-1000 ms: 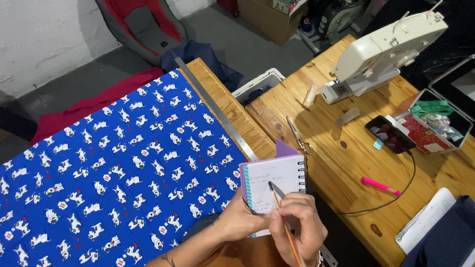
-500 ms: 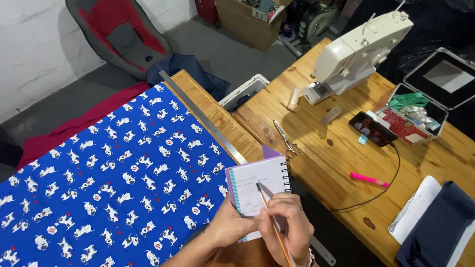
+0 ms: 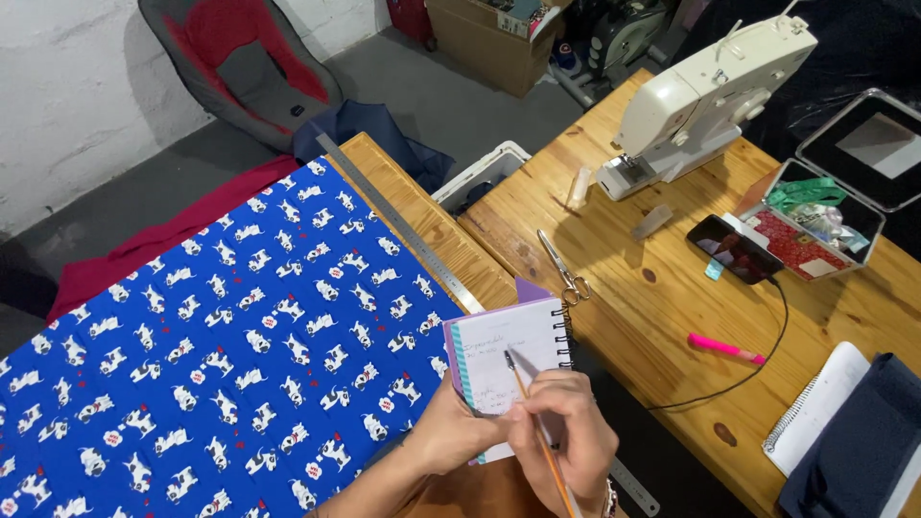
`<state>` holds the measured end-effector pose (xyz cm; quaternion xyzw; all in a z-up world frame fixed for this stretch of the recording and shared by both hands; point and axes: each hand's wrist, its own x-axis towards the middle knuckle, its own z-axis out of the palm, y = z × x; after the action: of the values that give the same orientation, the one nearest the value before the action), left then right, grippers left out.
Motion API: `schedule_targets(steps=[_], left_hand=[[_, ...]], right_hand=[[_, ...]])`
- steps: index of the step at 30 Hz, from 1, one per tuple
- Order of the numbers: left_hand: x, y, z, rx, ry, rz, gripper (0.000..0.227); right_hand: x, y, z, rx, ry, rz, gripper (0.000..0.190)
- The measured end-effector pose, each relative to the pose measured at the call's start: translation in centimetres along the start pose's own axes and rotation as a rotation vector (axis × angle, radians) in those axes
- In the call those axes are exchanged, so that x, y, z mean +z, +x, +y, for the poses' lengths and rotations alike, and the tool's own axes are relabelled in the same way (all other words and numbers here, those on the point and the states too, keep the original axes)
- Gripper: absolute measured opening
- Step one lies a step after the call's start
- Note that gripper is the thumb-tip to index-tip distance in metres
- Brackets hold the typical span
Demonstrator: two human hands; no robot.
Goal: The person writes in a notebook with a pen, then folds several pieces of patterned fabric on a wooden table. They use a metal ruler to measure and align the fabric before folding it into smaller squares.
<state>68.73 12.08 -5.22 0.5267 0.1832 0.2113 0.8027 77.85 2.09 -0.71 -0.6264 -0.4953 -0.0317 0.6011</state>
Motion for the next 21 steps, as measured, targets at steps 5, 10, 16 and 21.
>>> schedule_targets(steps=[5,10,16,21], left_hand=[[0.4,0.0,-0.5,-0.005,-0.039,0.052,0.046],[1.0,-0.2,0.5,0.156,0.004,-0.073,0.044],[0.1,-0.4,-4.0,0.075,-0.358,-0.088,0.042],[0.0,-0.7,-4.4,-0.07,-0.541,-0.034,0.045]], right_hand=[[0.2,-0.6,0.8,-0.009,0.126,0.195,0.014],[1.0,0.4,-0.6,0.009,0.24,0.169,0.011],[1.3,0.9,-0.3,0.074,0.244,0.083,0.019],[1.0,1.5,-0.7,-0.038,0.136,-0.006,0.012]])
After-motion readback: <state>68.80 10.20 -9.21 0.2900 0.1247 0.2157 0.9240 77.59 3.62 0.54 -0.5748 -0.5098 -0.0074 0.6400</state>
